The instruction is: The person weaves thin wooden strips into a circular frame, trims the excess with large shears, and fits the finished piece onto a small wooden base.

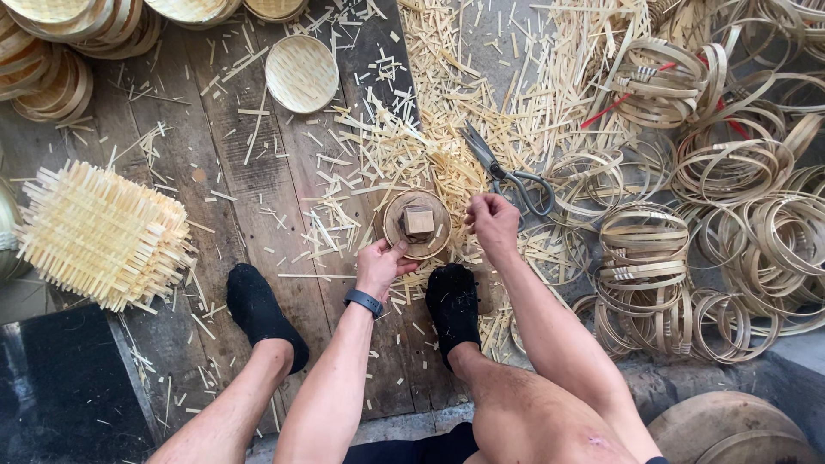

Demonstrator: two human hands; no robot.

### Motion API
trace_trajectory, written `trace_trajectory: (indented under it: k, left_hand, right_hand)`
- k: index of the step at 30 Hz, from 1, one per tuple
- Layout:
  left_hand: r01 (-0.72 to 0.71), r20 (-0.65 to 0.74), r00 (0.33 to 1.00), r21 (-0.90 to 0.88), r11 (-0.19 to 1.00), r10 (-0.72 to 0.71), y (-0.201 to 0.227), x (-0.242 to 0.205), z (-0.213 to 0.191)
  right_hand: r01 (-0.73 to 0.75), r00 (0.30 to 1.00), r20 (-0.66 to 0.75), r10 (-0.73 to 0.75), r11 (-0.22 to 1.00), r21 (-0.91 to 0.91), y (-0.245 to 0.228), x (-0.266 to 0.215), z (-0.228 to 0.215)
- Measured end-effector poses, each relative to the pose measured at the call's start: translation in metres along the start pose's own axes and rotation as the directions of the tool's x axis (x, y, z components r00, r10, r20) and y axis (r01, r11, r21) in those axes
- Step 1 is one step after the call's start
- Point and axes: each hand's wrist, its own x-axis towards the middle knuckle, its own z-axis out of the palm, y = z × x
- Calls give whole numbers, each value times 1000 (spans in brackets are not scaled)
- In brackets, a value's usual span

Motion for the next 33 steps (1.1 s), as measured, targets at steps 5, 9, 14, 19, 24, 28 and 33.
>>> trace_trajectory:
  k: [5,9,14,19,24,28,33]
  left_hand:
    - [-61,0,998,247,967,63,23,-13,-2]
    - [-351,135,932,559,751,335,35,-38,-4]
    - [-424,1,893,343,838,451,31,-31,12]
    - [-511,37,856,221,831,516,32,-23,16]
    - [-379,152,924,216,900,352,39,-6,-1]
    - [-402,137,915,346,848,379,48,21,-22]
    - [-220,-16,941,731,646,339,68,46,-61]
  right_hand:
    - [248,959,258,-122,800,-546,-57,-49,24]
    - [252,954,293,-69,716,-651,-63,-74,51]
    - [287,945,293,-147,802,-523,-33,-83,59]
    - [332,909,367,-197,875,-353,-17,-66,51]
    - [63,905,424,-1,989,-133,-19,-70,46]
    - [-38,865,501,31,999,4,-27,-71,36]
    - [-151,898,436,61,973,174,-41,-68,21]
